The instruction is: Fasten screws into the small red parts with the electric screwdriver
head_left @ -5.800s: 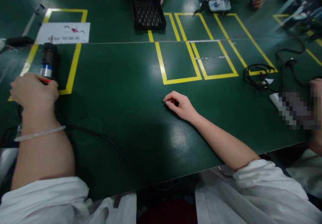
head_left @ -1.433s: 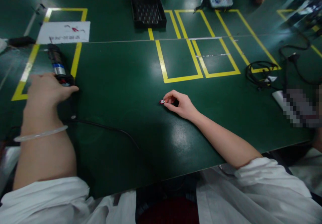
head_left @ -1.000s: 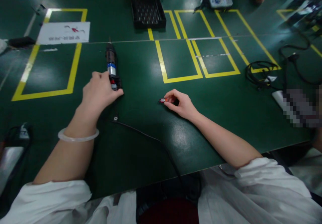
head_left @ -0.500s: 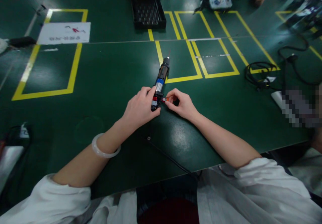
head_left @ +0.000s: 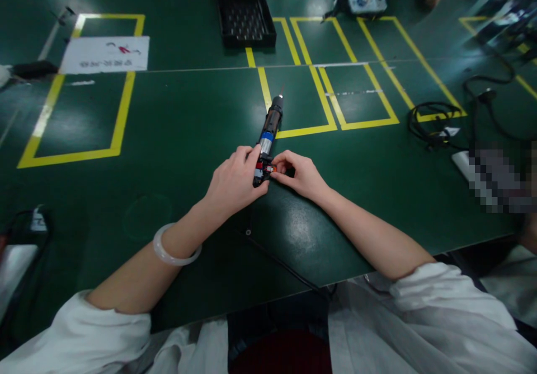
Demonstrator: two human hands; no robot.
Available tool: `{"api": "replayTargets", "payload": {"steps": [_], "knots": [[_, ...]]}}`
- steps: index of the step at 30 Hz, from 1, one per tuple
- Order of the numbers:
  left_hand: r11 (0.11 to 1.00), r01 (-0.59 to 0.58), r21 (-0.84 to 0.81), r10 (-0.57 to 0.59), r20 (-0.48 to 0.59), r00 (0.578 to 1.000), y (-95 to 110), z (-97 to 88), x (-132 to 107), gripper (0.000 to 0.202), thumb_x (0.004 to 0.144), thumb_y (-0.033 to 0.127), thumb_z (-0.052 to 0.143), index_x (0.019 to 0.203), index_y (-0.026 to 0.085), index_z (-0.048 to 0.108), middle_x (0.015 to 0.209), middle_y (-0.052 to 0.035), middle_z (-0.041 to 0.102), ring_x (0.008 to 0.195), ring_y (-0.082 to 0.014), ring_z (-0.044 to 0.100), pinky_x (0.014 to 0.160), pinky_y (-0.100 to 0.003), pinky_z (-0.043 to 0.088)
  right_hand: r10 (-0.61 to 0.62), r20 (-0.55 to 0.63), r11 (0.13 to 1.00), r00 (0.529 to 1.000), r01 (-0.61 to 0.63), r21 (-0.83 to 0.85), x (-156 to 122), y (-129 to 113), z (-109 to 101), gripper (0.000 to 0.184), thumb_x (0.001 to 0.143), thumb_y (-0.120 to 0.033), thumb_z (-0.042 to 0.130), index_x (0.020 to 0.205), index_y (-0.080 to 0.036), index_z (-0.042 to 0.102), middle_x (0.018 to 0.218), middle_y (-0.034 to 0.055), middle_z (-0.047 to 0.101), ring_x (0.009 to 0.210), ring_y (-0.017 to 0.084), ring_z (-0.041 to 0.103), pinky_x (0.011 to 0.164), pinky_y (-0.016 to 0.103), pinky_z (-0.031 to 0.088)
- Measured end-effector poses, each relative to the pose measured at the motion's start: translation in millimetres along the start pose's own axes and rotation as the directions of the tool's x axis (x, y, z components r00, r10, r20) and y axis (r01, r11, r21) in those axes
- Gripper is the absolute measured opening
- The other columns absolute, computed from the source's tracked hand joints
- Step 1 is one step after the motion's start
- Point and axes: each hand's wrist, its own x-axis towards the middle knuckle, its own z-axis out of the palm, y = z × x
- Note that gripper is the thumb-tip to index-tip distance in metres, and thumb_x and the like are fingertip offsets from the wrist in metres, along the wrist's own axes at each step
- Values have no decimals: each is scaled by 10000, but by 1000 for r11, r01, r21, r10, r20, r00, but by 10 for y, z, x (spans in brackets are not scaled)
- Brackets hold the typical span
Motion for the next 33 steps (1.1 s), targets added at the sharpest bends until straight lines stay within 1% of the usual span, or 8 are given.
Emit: {"api": "replayTargets", "payload": {"steps": [4,9,12,16,22,26,28,33], "knots": [[1000,-4,16,4,3,1000,-7,6,-5,718,876,406,622,1489,92,418,1319,-202,531,1114,-353,611,852,-409,551,-31,10,998,999,30,50,-17,-1,2,149,878,-233,670,998,-199,589,816,0,667,750,155,622,768,305,498],[998,11,65,-12,9,1000,16,-12,-10,693,888,380,600,1492,93,416,1332,-184,538,1125,-329,616,857,-387,556,-90,3,995,996,90,34,-21,3,2,111,871,-172,595,977,-198,580,815,-1,656,752,150,624,757,292,489],[997,5,78,-5,0,1000,18,-2,-9,706,892,386,595,1504,94,400,1327,-179,537,1116,-320,618,857,-386,557,-104,22,994,994,103,20,-18,6,5,167,848,-133,560,1000,-200,572,835,2,655,767,149,624,765,289,490],[996,10,86,-9,-11,1000,9,39,-12,703,906,403,592,1510,102,395,1335,-184,528,1085,-317,625,846,-389,551,-107,51,994,993,107,1,-20,1,6,295,816,-86,518,1086,-204,546,894,12,660,801,154,626,801,303,493],[996,22,90,-18,-46,999,14,86,-4,718,949,497,565,1523,105,386,1326,-191,536,1077,-322,618,834,-388,531,-146,71,989,987,148,-16,-25,-18,3,421,833,-94,508,1238,-209,491,901,8,628,806,159,616,797,317,491],[994,61,90,-54,-77,996,24,105,26,675,976,521,516,1507,114,422,1265,-186,561,1055,-324,610,836,-392,516,-183,75,982,980,185,-22,-25,-17,16,462,835,-88,498,1282,-203,480,927,19,624,816,165,614,810,334,497],[993,79,90,-72,-76,995,29,104,41,662,980,518,507,1503,119,430,1254,-187,561,1049,-324,604,836,-391,511,-189,80,981,979,191,-25,-25,-13,23,471,832,-85,500,1287,-206,481,952,26,625,833,168,614,825,342,502],[991,71,114,-67,-36,997,33,67,48,670,980,477,510,1556,166,366,1256,-186,533,1053,-329,581,822,-392,505,-163,78,987,984,164,0,-27,5,22,482,837,-73,503,1295,-220,471,962,18,622,842,160,615,825,323,502]]}}
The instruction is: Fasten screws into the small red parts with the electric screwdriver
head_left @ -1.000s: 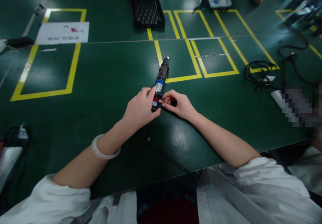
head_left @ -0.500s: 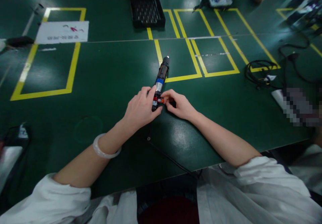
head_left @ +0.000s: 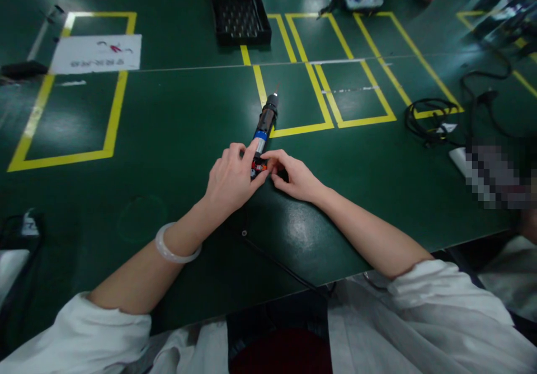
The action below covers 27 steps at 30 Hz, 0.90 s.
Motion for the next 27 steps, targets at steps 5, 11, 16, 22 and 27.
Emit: {"api": "replayTargets", "payload": {"steps": [5,11,16,22,27], "knots": [[999,6,42,-8,32,999,-68,-30,4,679,968,443,521,1572,188,342,1274,-198,508,1110,-359,548,875,-425,495,29,0,998,1000,-29,58,-6,19,-11,465,844,-74,508,1288,-211,472,953,8,617,808,138,607,796,292,495],[989,118,87,-121,33,992,-373,-83,109,704,976,504,460,1590,200,298,1342,-228,462,1162,-406,515,921,-493,483,44,6,995,999,-44,86,-6,20,-29,446,848,-67,512,1271,-206,483,941,6,620,803,129,604,807,282,491],[964,247,100,-251,29,968,-835,-198,182,729,974,574,405,1570,165,310,1379,-269,437,1202,-471,501,914,-578,492,41,6,995,999,-41,93,-10,24,-45,431,850,-74,512,1261,-201,490,946,11,626,805,129,604,805,280,485],[881,472,30,-472,-6,881,-1483,-296,133,760,946,622,447,1534,158,319,1469,-234,356,1330,-502,398,1043,-665,395,34,4,995,999,-35,95,-9,27,-41,416,849,-80,509,1250,-194,500,943,13,631,810,132,602,798,280,482],[798,585,-147,-582,66,811,-2093,-262,-42,919,857,812,385,1541,243,155,1573,-110,108,1417,-599,82,1108,-791,113,43,16,996,999,-44,80,-3,14,-50,407,854,-82,512,1242,-203,500,950,15,638,811,133,604,805,279,483]]}}
